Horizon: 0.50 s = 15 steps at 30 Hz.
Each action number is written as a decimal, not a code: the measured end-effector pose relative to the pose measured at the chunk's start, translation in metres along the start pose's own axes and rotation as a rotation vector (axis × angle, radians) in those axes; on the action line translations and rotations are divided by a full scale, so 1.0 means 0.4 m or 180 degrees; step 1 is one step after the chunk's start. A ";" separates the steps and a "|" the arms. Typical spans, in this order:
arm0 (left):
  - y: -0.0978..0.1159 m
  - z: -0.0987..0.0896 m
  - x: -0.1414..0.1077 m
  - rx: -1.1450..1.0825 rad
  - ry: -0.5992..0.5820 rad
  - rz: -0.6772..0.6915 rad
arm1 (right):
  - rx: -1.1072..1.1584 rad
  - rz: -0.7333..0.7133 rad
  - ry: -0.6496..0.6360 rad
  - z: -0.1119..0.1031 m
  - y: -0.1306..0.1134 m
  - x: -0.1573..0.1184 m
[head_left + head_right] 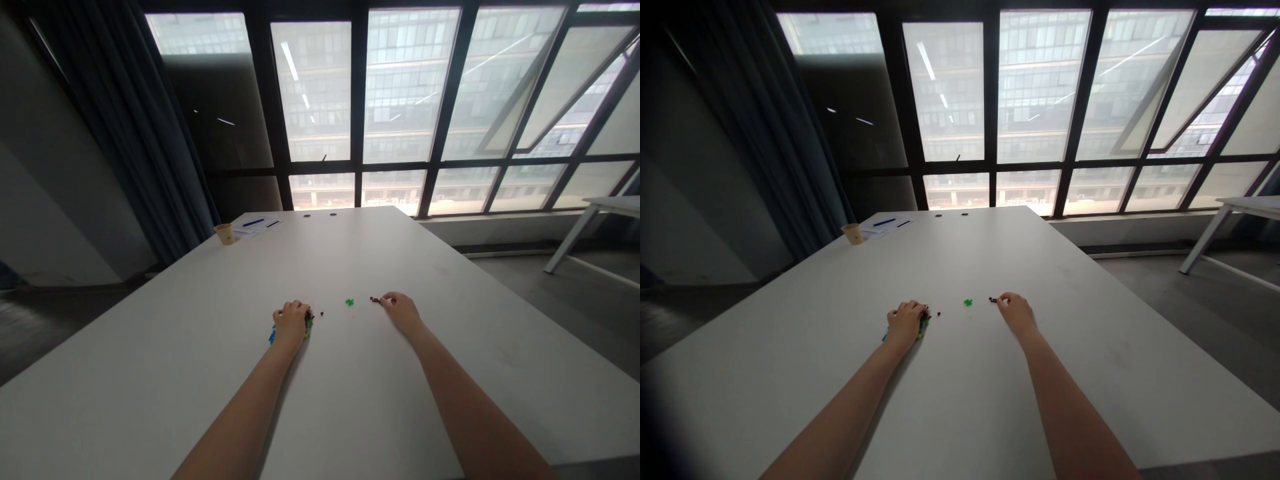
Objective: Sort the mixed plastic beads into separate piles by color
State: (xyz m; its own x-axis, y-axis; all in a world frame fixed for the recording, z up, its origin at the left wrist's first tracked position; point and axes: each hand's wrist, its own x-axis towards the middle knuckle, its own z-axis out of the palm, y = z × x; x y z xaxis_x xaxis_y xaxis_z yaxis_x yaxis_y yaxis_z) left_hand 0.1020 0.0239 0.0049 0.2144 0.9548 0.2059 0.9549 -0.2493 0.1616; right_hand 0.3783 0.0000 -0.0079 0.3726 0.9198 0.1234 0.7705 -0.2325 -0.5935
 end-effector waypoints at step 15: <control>-0.002 0.002 -0.002 0.0032 0.0267 0.0106 | 0.0079 -0.0051 0.0071 -0.002 -0.001 -0.001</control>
State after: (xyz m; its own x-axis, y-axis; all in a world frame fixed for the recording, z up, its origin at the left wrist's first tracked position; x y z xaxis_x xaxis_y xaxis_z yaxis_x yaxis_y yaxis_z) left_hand 0.1014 0.0235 0.0041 0.2285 0.9290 0.2910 0.9496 -0.2786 0.1438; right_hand 0.3782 -0.0004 -0.0071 0.3720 0.9159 0.1505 0.7635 -0.2098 -0.6107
